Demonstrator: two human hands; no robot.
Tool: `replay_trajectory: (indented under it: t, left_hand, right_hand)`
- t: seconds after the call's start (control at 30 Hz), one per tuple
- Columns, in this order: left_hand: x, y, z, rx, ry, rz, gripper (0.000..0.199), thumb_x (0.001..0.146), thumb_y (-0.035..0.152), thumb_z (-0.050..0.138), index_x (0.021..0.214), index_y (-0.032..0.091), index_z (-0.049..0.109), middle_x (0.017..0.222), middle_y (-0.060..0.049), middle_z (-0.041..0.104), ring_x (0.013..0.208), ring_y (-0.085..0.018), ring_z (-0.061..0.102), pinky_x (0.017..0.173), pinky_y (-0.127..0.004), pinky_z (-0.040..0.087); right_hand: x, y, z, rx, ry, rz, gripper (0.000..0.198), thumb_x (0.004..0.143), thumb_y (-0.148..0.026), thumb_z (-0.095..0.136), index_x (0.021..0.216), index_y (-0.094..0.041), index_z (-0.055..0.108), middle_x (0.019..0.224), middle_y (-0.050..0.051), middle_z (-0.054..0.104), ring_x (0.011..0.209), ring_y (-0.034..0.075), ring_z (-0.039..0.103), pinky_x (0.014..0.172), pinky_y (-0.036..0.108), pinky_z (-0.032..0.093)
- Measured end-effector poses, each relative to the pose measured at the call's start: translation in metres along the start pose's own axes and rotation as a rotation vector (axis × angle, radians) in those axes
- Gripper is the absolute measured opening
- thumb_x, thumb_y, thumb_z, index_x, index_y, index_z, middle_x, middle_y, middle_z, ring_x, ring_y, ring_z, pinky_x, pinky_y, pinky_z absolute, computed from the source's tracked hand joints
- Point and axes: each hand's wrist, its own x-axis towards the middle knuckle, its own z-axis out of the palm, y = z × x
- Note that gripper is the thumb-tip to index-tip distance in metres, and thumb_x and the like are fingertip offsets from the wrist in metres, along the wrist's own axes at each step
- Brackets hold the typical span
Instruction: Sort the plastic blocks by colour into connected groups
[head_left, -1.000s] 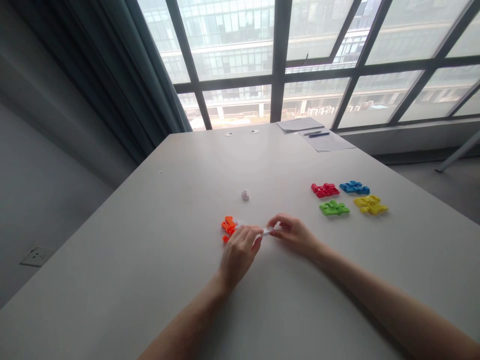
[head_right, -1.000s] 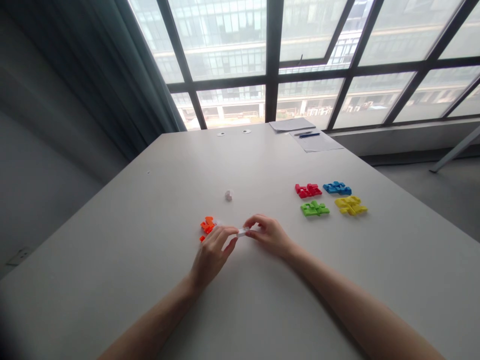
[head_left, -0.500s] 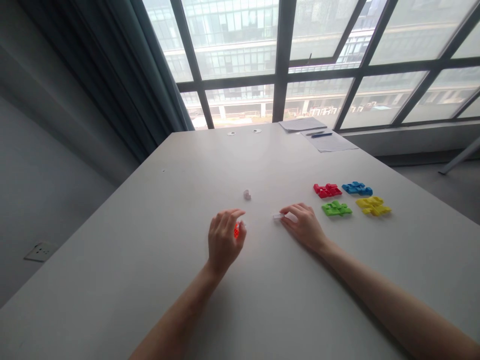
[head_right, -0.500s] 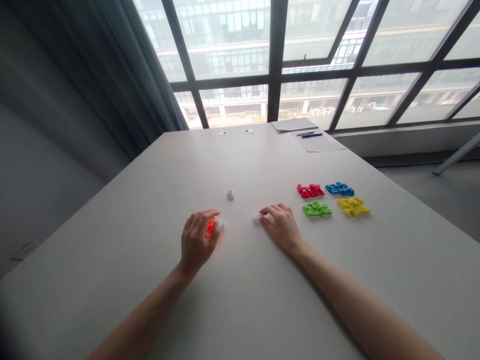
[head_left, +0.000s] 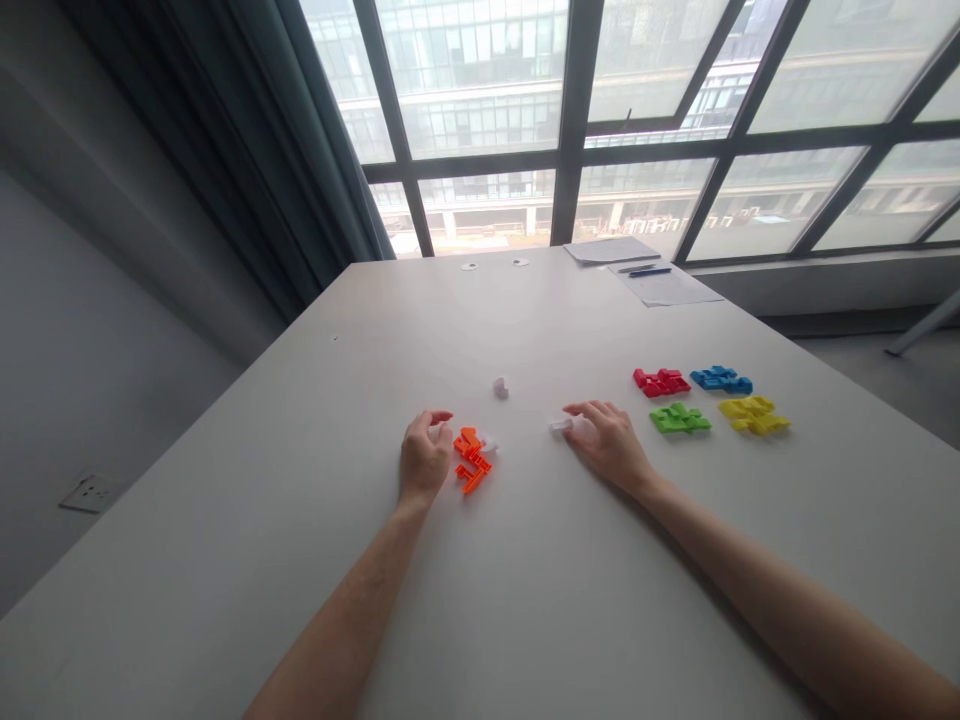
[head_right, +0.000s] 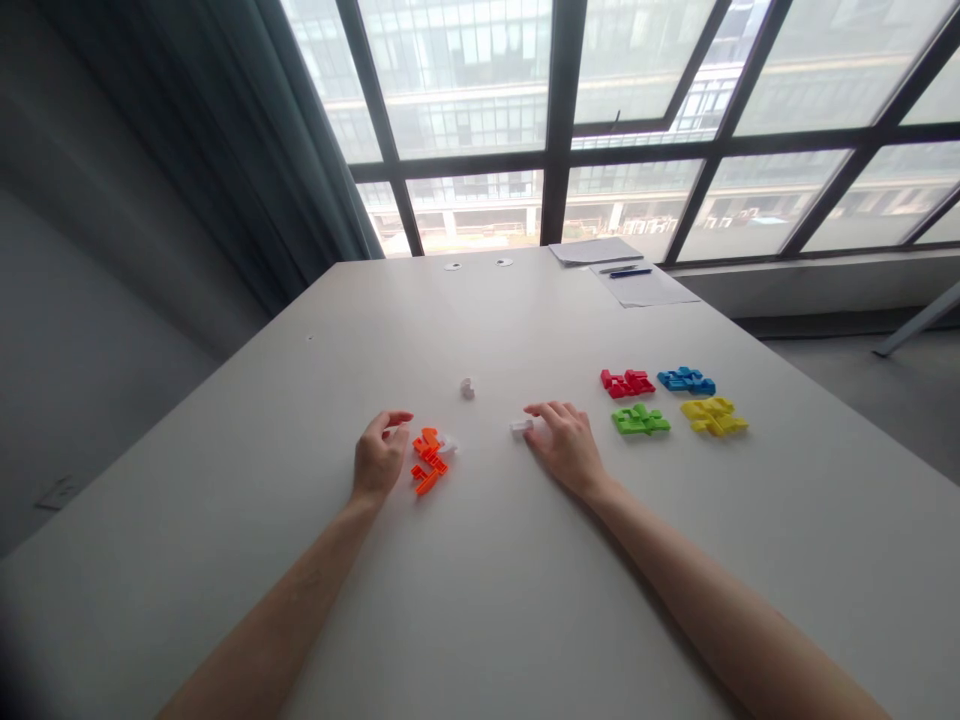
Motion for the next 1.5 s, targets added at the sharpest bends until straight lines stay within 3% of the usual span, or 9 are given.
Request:
replay_trajectory:
  t: [0.1, 0.27, 0.37, 0.47, 0.73, 1.03, 1.23, 1.37, 1.5]
  left_hand:
    - [0.000, 0.001, -0.001, 0.014, -0.028, -0.008, 0.022, 0.079, 0.023, 0.047, 0.090, 0.019, 0.065, 0.100, -0.008, 0.069, 0.096, -0.024, 0.063, 0.091, -0.041, 0.047]
    - [0.001, 0.001, -0.002, 0.023, -0.024, 0.008, 0.022, 0.079, 0.022, 0.047, 0.090, 0.020, 0.065, 0.099, -0.007, 0.069, 0.096, -0.024, 0.063, 0.092, -0.041, 0.047]
    - [0.001, 0.000, -0.002, 0.012, -0.014, 0.024, 0.022, 0.079, 0.021, 0.046, 0.090, 0.020, 0.065, 0.098, -0.007, 0.069, 0.097, -0.024, 0.063, 0.093, -0.041, 0.047]
    - [0.001, -0.002, -0.002, 0.002, -0.013, 0.038, 0.022, 0.079, 0.021, 0.046, 0.088, 0.019, 0.065, 0.098, -0.007, 0.069, 0.097, -0.024, 0.062, 0.093, -0.041, 0.047]
    - [0.001, -0.001, -0.001, 0.017, -0.012, 0.097, 0.020, 0.080, 0.018, 0.046, 0.087, 0.020, 0.065, 0.095, -0.006, 0.069, 0.097, -0.024, 0.061, 0.093, -0.040, 0.046]
    - [-0.017, 0.024, 0.000, 0.257, -0.061, 0.511, 0.020, 0.088, 0.015, 0.047, 0.094, 0.019, 0.065, 0.097, -0.006, 0.070, 0.098, -0.023, 0.059, 0.089, -0.039, 0.041]
    - [-0.027, 0.043, 0.000, 0.228, -0.264, 0.736, 0.020, 0.093, 0.026, 0.052, 0.107, 0.023, 0.066, 0.107, -0.005, 0.070, 0.108, -0.021, 0.057, 0.101, -0.040, 0.035]
    - [-0.025, 0.040, 0.002, 0.176, -0.355, 0.728, 0.017, 0.093, 0.029, 0.054, 0.102, 0.025, 0.067, 0.102, -0.004, 0.072, 0.104, -0.020, 0.060, 0.100, -0.039, 0.037]
    - [-0.024, 0.031, 0.006, 0.106, -0.334, 0.626, 0.015, 0.091, 0.033, 0.058, 0.097, 0.024, 0.068, 0.094, -0.004, 0.072, 0.097, -0.021, 0.062, 0.095, -0.038, 0.040]
  right_hand:
    - [0.001, -0.011, -0.001, -0.004, 0.013, -0.088, 0.019, 0.090, -0.027, 0.056, 0.109, -0.023, 0.062, 0.111, 0.007, 0.066, 0.104, 0.024, 0.056, 0.091, 0.040, 0.038]
    - [0.008, -0.049, 0.008, 0.060, -0.172, -0.319, 0.020, 0.094, -0.026, 0.052, 0.110, -0.025, 0.063, 0.110, 0.006, 0.066, 0.106, 0.022, 0.053, 0.093, 0.039, 0.036]
    - [0.014, -0.065, 0.018, 0.030, -0.252, -0.402, 0.031, 0.093, -0.024, 0.053, 0.123, -0.030, 0.059, 0.117, 0.007, 0.063, 0.108, 0.022, 0.051, 0.092, 0.039, 0.035]
    - [0.017, -0.068, 0.026, 0.012, -0.285, -0.453, 0.028, 0.094, -0.024, 0.052, 0.119, -0.031, 0.061, 0.116, 0.006, 0.063, 0.106, 0.021, 0.052, 0.092, 0.038, 0.034]
    - [0.006, -0.055, 0.020, 0.067, -0.258, -0.446, 0.019, 0.093, -0.041, 0.054, 0.092, -0.022, 0.058, 0.095, 0.002, 0.069, 0.094, 0.017, 0.057, 0.090, 0.035, 0.032]
    - [-0.001, -0.048, 0.013, 0.209, -0.113, -0.392, 0.016, 0.090, -0.038, 0.060, 0.090, -0.022, 0.057, 0.091, 0.002, 0.070, 0.088, 0.015, 0.058, 0.087, 0.031, 0.034]
    - [0.002, -0.048, 0.010, 0.259, -0.155, -0.411, 0.016, 0.088, -0.038, 0.062, 0.088, -0.023, 0.062, 0.092, 0.002, 0.071, 0.092, 0.016, 0.058, 0.086, 0.031, 0.036]
    - [0.001, -0.050, 0.008, 0.283, -0.170, -0.391, 0.016, 0.088, -0.039, 0.062, 0.090, -0.023, 0.064, 0.092, 0.001, 0.071, 0.093, 0.016, 0.058, 0.087, 0.031, 0.037]
    - [0.001, -0.050, 0.008, 0.316, -0.154, -0.329, 0.018, 0.090, -0.041, 0.059, 0.094, -0.024, 0.064, 0.093, 0.003, 0.071, 0.093, 0.017, 0.059, 0.088, 0.033, 0.039]
